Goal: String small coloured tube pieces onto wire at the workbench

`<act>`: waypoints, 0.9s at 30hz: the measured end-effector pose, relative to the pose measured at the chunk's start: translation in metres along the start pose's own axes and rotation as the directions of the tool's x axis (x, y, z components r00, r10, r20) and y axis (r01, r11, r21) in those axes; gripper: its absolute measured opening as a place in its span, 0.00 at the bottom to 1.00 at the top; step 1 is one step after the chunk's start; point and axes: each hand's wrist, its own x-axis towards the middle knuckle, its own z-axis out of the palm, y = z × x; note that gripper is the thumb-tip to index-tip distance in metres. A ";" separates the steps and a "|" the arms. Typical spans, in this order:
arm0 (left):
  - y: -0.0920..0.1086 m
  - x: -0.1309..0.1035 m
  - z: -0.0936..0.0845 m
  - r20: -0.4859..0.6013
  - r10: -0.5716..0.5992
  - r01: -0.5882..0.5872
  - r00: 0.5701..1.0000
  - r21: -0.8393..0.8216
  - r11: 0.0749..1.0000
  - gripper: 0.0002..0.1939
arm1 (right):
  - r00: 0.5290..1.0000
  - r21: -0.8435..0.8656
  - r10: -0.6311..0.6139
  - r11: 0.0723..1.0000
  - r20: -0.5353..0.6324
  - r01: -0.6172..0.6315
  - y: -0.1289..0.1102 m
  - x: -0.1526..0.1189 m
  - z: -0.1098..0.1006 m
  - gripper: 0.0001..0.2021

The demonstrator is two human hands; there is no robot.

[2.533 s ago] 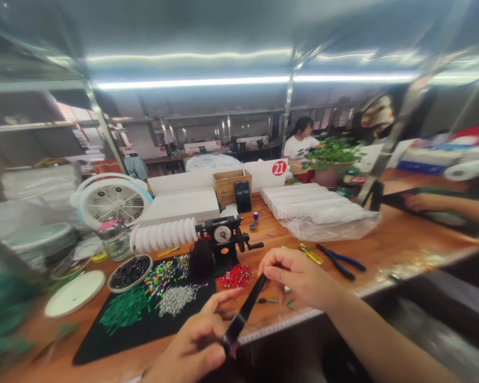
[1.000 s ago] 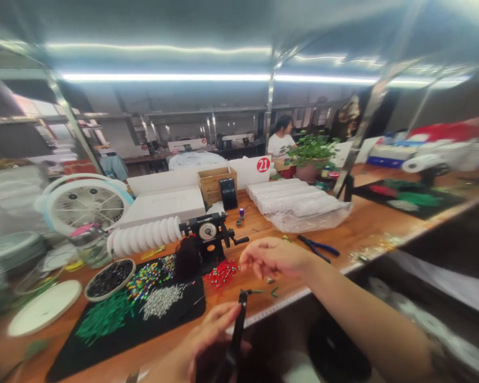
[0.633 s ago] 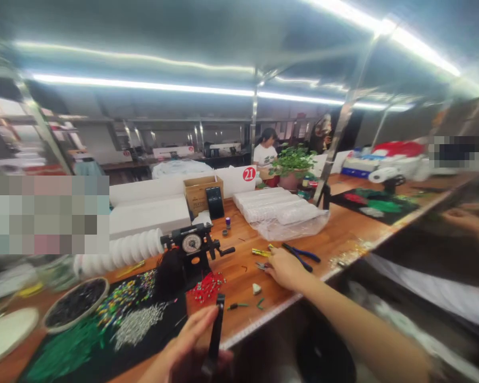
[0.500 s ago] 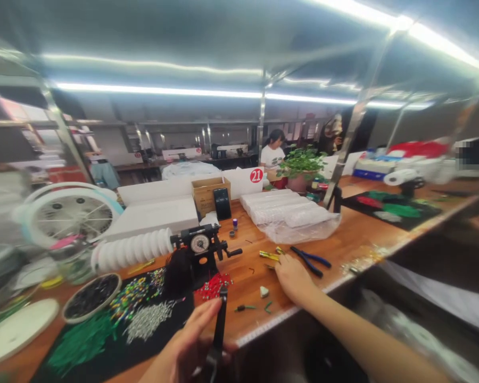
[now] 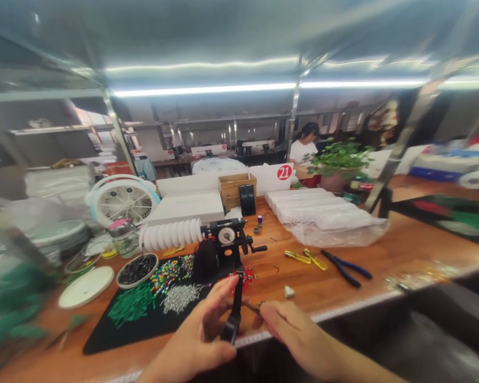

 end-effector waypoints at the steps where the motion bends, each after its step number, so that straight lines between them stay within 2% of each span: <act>1: 0.001 0.000 0.000 -0.005 0.000 0.000 1.000 0.008 1.000 0.44 | 1.000 -0.010 -0.007 1.000 -0.003 0.007 0.001 0.001 0.001 0.26; 6: 0.004 0.000 0.002 0.010 0.011 -0.011 1.000 0.041 0.999 0.43 | 0.998 -0.085 -0.068 0.994 -0.001 0.068 0.000 0.003 0.003 0.25; 13: -0.004 0.001 -0.001 0.061 0.042 -0.047 0.997 0.069 0.997 0.42 | 0.997 -0.128 -0.076 0.989 0.010 0.077 -0.007 0.004 0.007 0.26; 17: -0.005 -0.001 0.000 0.048 0.034 -0.034 0.998 0.007 0.999 0.41 | 0.996 -0.125 -0.083 0.988 0.031 0.087 -0.008 0.005 0.008 0.26; 27: -0.005 0.002 0.002 0.104 0.032 -0.020 0.994 -0.117 0.993 0.40 | 0.993 -0.167 -0.120 0.979 -0.008 0.117 -0.008 0.002 0.010 0.25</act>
